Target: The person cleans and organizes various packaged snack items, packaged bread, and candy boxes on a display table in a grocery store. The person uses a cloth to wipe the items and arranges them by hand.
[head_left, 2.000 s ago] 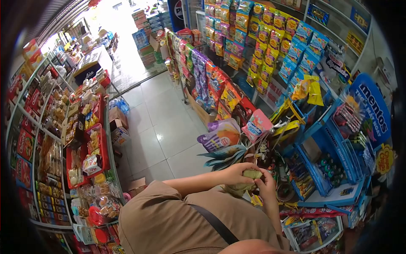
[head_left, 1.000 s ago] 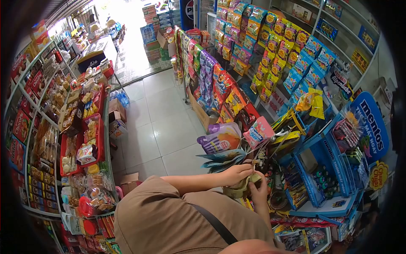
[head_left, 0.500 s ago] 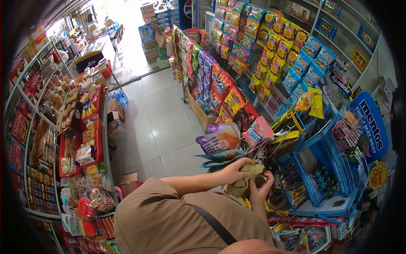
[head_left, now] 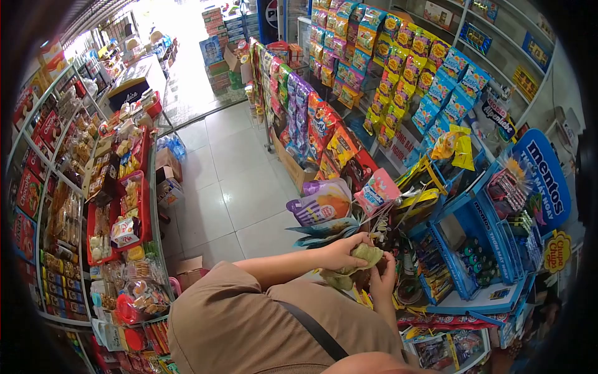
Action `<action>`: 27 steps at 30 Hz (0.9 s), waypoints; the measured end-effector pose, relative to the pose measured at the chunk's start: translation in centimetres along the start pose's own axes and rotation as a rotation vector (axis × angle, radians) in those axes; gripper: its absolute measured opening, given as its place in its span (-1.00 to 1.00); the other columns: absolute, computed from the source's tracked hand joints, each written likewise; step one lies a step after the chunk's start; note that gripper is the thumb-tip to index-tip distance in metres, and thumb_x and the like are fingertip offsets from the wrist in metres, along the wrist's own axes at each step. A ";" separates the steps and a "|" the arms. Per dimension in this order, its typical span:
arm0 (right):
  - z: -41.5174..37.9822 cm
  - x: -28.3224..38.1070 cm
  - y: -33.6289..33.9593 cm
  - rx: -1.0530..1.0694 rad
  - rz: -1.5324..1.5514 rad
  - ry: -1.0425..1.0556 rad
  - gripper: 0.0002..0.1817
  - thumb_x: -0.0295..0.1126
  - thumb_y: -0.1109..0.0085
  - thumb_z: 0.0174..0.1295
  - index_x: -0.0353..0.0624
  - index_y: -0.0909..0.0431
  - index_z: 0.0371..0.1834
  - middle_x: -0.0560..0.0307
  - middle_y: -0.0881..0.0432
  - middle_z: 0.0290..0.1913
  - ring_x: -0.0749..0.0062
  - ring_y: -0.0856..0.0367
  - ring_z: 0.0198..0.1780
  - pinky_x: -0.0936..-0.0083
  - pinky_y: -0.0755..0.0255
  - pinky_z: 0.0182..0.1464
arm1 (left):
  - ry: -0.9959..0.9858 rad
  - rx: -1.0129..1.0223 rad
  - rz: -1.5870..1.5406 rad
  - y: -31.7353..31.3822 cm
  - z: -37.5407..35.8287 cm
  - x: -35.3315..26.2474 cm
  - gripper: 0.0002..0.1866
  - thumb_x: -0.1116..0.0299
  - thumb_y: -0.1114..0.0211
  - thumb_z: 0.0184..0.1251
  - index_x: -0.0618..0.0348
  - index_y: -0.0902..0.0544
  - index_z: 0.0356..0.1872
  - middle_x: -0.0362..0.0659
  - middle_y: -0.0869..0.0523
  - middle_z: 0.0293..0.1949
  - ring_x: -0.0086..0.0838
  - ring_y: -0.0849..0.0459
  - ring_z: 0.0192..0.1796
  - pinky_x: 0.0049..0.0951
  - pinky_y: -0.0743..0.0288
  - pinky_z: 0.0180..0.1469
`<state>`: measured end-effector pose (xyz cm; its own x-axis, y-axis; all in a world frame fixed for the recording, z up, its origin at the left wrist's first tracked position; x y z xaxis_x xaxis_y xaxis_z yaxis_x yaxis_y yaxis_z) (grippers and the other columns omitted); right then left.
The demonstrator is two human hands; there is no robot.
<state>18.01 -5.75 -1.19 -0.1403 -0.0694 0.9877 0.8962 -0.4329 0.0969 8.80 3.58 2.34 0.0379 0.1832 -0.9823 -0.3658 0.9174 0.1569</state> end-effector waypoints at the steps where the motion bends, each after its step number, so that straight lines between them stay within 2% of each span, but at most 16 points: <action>1: -0.1 0.0 -0.1 0.002 0.034 -0.003 -0.49 -0.26 -0.14 0.22 -0.22 -0.22 0.16 0.07 -0.43 0.03 0.39 -0.42 0.05 0.48 -0.33 0.04 | 0.010 0.021 0.010 0.0 0.0 0.1 -0.54 0.33 -0.32 0.15 0.12 -0.33 0.02 -0.16 -0.46 -0.03 -0.46 -0.43 0.05 -0.43 -0.30 0.10; 4: -0.1 1.5 -1.3 0.024 0.156 -0.017 -0.46 -0.24 -0.21 0.18 -0.24 -0.24 0.13 0.08 -0.45 -0.03 0.44 -0.44 -0.03 0.51 -0.34 -0.02 | -0.005 0.001 -0.004 0.4 -0.2 -0.7 -0.63 0.27 -0.30 0.17 0.13 -0.40 -0.07 -0.19 -0.51 -0.16 -0.51 -0.45 -0.04 -0.46 -0.34 0.00; 6: -0.3 3.0 -2.4 0.065 0.267 -0.032 -0.47 -0.26 -0.23 0.16 -0.29 -0.26 0.09 0.10 -0.49 -0.12 0.49 -0.47 -0.13 0.55 -0.36 -0.11 | 0.086 -0.030 -0.138 -0.1 -0.4 0.5 -0.71 0.24 -0.23 0.23 0.14 -0.44 -0.13 -0.23 -0.51 -0.25 -0.56 -0.44 -0.11 -0.49 -0.34 -0.07; 9: -0.8 0.4 -2.5 0.117 0.345 -0.096 -0.41 -0.19 -0.33 0.05 -0.28 -0.31 0.05 0.11 -0.50 -0.14 0.49 -0.47 -0.15 0.56 -0.36 -0.11 | 0.204 -0.067 -0.310 -1.0 -0.8 2.4 -0.77 0.20 -0.13 0.32 0.15 -0.47 -0.20 -0.28 -0.48 -0.36 -0.62 -0.40 -0.20 -0.52 -0.33 -0.16; 10: -0.7 0.0 -2.1 0.104 0.230 -0.057 -0.41 -0.18 -0.35 0.03 -0.28 -0.33 0.03 0.11 -0.50 -0.14 0.49 -0.47 -0.15 0.56 -0.36 -0.11 | 0.239 -0.077 -0.362 -1.3 -0.8 3.0 -0.77 0.19 -0.09 0.34 0.15 -0.48 -0.22 -0.29 -0.46 -0.40 -0.63 -0.39 -0.22 -0.53 -0.33 -0.18; 12: -0.6 -0.3 -1.5 0.080 -0.001 0.019 -0.40 -0.16 -0.39 -0.02 -0.28 -0.37 -0.01 0.12 -0.50 -0.16 0.49 -0.47 -0.15 0.57 -0.36 -0.10 | 0.174 -0.152 -0.286 -1.1 -0.6 3.6 -0.77 0.20 -0.05 0.37 0.15 -0.48 -0.22 -0.29 -0.44 -0.39 -0.64 -0.38 -0.24 -0.53 -0.32 -0.20; 13: -0.5 -0.1 -1.4 0.053 -0.021 0.050 -0.41 -0.17 -0.39 -0.03 -0.28 -0.38 -0.02 0.12 -0.50 -0.16 0.49 -0.47 -0.15 0.57 -0.36 -0.10 | 0.143 -0.191 -0.247 -0.9 -0.6 3.6 -0.78 0.20 -0.04 0.38 0.15 -0.48 -0.23 -0.29 -0.43 -0.38 -0.64 -0.37 -0.25 -0.53 -0.32 -0.20; 15: -0.6 0.5 -1.1 0.002 -0.061 0.112 -0.42 -0.19 -0.40 -0.04 -0.29 -0.39 -0.04 0.12 -0.50 -0.17 0.49 -0.47 -0.16 0.57 -0.36 -0.09 | 0.103 -0.160 -0.262 -1.0 -0.6 3.4 -0.79 0.22 -0.09 0.34 0.14 -0.47 -0.18 -0.28 -0.45 -0.33 -0.64 -0.39 -0.21 -0.53 -0.33 -0.17; 19: -0.8 1.1 -0.9 -0.017 0.051 0.041 -0.46 -0.23 -0.39 -0.02 -0.30 -0.39 -0.05 0.12 -0.50 -0.17 0.49 -0.48 -0.15 0.55 -0.36 -0.08 | 0.009 0.013 -0.109 -0.5 -1.1 -0.9 -0.70 0.27 -0.23 0.24 0.08 -0.42 -0.05 -0.25 -0.47 -0.21 -0.59 -0.42 -0.10 -0.52 -0.34 -0.07; 20: -0.8 1.3 -0.9 -0.032 0.103 0.040 -0.47 -0.24 -0.38 -0.01 -0.30 -0.39 -0.05 0.12 -0.50 -0.17 0.49 -0.49 -0.15 0.55 -0.36 -0.09 | 0.284 0.122 -0.173 -1.1 -1.5 0.0 -0.57 0.27 -0.32 0.16 0.03 -0.39 0.02 -0.23 -0.47 -0.15 -0.54 -0.42 -0.02 -0.48 -0.33 0.02; 23: -0.7 1.7 -0.7 -0.034 0.087 0.062 -0.53 -0.26 -0.36 0.01 -0.29 -0.41 -0.10 0.15 -0.52 -0.22 0.50 -0.50 -0.17 0.54 -0.38 -0.13 | 0.056 0.077 -0.154 -1.1 -0.9 -0.1 -0.57 0.23 -0.34 0.14 0.04 -0.40 0.00 -0.22 -0.47 -0.14 -0.52 -0.42 -0.03 -0.45 -0.32 0.03; 27: -0.7 2.5 -0.8 0.018 -0.032 0.055 -0.58 -0.26 -0.37 -0.01 -0.30 -0.46 -0.19 0.14 -0.53 -0.30 0.49 -0.51 -0.26 0.56 -0.38 -0.21 | 0.023 0.073 -0.038 -1.1 -1.1 -0.2 -0.57 0.20 -0.35 0.14 0.07 -0.41 -0.02 -0.22 -0.48 -0.14 -0.52 -0.42 -0.04 -0.45 -0.32 0.01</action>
<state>16.63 -6.23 1.09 -0.1912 -0.1058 0.9758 0.8984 -0.4193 0.1305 8.11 2.18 2.21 0.0286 0.1405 -0.9897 -0.2959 0.9469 0.1258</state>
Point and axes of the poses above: each hand's wrist, its own z-axis towards the middle knuckle, its own y-axis out of the back of the hand, x = y × z, the point moved 9 cm from there along z, towards the middle knuckle
